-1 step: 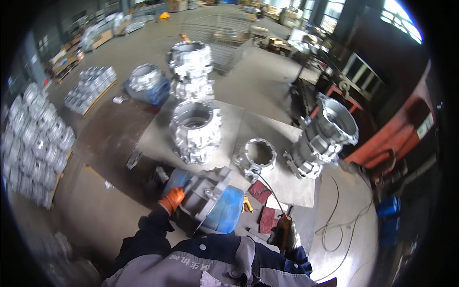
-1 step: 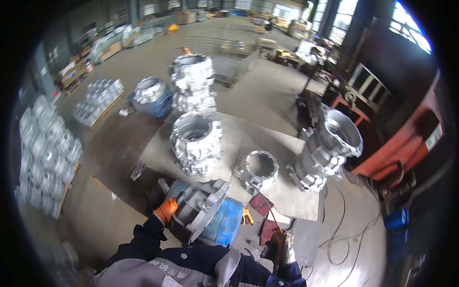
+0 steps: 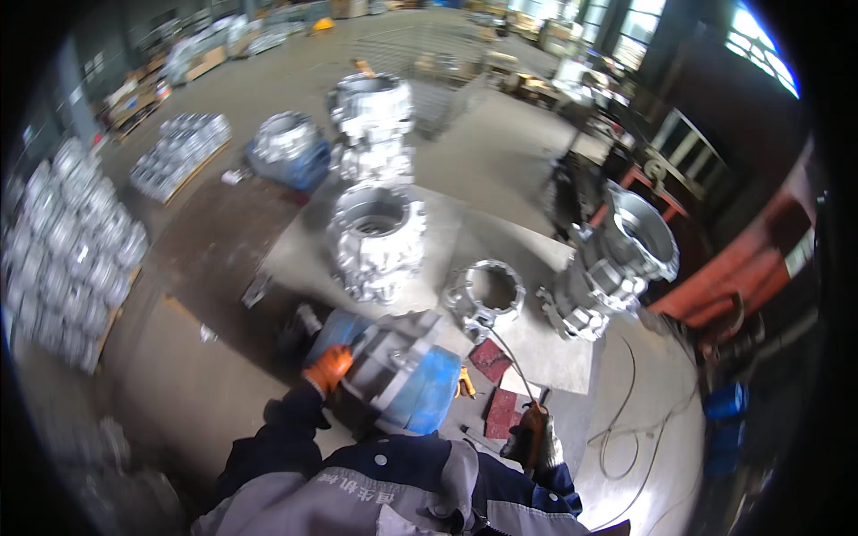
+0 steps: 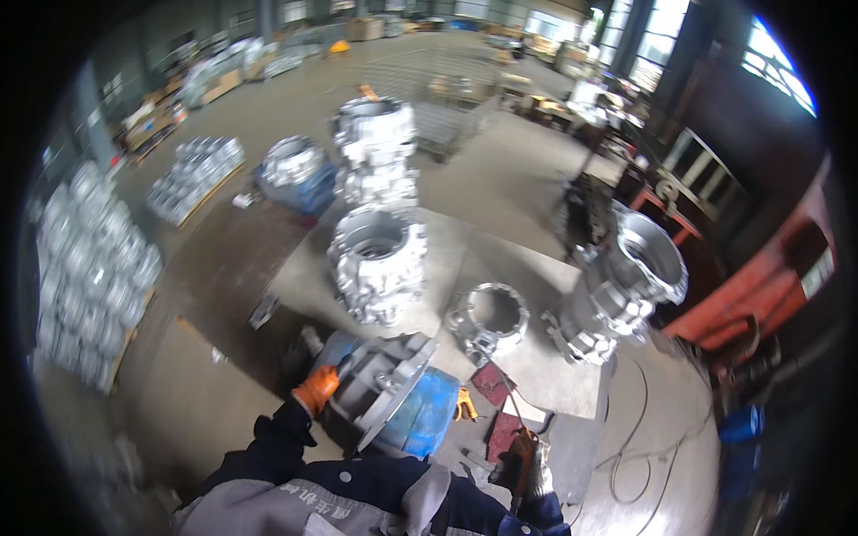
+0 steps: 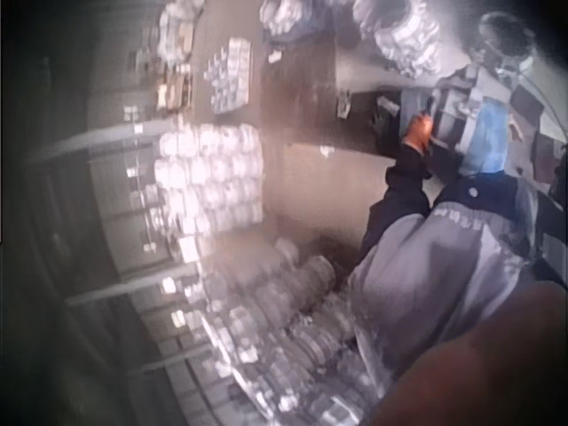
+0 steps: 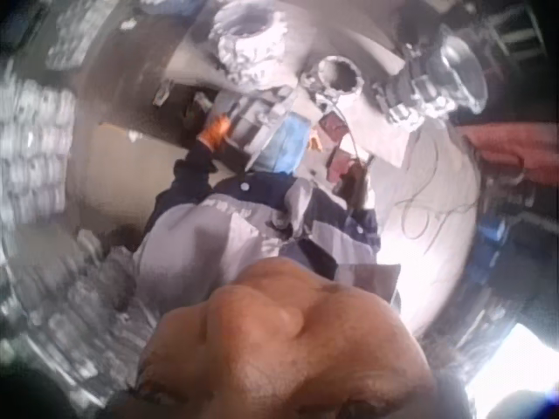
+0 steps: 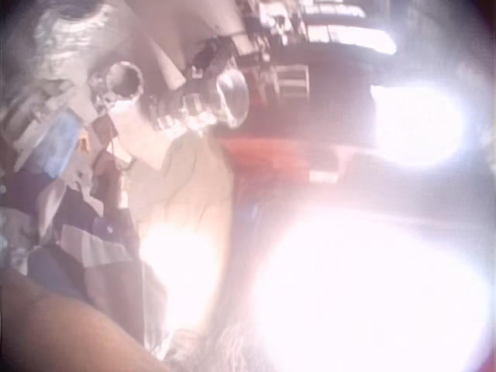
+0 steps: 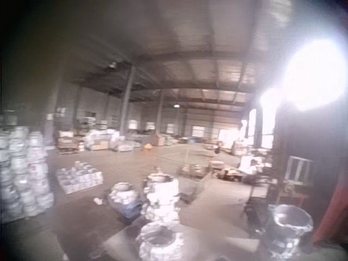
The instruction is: The person picks up a metal housing part, sprays it with a handheld spray gun, and wipes it with a cloth. They repeat this process on several similar metal parts, placing each cleaned part onto a stack.
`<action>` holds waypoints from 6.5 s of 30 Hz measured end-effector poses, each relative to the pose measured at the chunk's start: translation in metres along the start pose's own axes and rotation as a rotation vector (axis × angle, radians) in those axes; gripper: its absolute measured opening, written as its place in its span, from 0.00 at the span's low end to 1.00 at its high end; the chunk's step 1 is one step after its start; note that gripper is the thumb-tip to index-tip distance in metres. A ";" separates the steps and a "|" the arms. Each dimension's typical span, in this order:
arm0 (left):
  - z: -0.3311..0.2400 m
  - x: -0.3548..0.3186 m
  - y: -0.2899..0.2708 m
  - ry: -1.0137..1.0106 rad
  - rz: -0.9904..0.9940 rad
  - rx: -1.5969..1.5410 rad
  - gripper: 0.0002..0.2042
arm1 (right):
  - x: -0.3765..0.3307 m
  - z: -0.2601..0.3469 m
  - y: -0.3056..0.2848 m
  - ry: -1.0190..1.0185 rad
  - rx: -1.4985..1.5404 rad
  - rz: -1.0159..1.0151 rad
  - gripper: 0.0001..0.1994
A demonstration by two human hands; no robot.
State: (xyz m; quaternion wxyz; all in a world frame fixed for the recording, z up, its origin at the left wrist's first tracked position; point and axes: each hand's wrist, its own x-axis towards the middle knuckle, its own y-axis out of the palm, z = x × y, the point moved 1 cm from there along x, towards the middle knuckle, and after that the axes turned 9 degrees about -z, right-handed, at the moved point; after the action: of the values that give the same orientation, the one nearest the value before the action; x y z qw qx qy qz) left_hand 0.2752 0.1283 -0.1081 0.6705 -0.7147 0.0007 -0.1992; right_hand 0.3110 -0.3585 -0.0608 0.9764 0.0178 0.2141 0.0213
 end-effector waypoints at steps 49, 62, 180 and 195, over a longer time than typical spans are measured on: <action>-0.626 -0.207 -0.154 -2.687 -1.314 -0.179 0.31 | -0.117 -0.112 0.275 0.891 -0.752 2.087 0.13; -0.918 -0.111 -0.129 -2.405 -1.837 1.417 0.17 | -0.172 -0.184 0.250 0.824 -1.235 1.671 0.09; -1.231 -0.390 -0.009 -2.936 -2.052 0.333 0.26 | -0.357 -0.181 -0.023 0.637 -1.171 1.992 0.11; -1.020 -0.321 -0.076 -2.900 -1.023 0.427 0.24 | -0.215 -0.138 -0.013 1.579 -0.389 1.448 0.23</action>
State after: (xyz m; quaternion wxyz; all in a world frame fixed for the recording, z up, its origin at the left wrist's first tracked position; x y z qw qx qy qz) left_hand -0.3323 -0.7554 -0.1043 0.0459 -0.1072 -0.8890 0.4429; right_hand 0.0582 -0.3787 -0.0968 0.3053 -0.0341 0.7128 0.6305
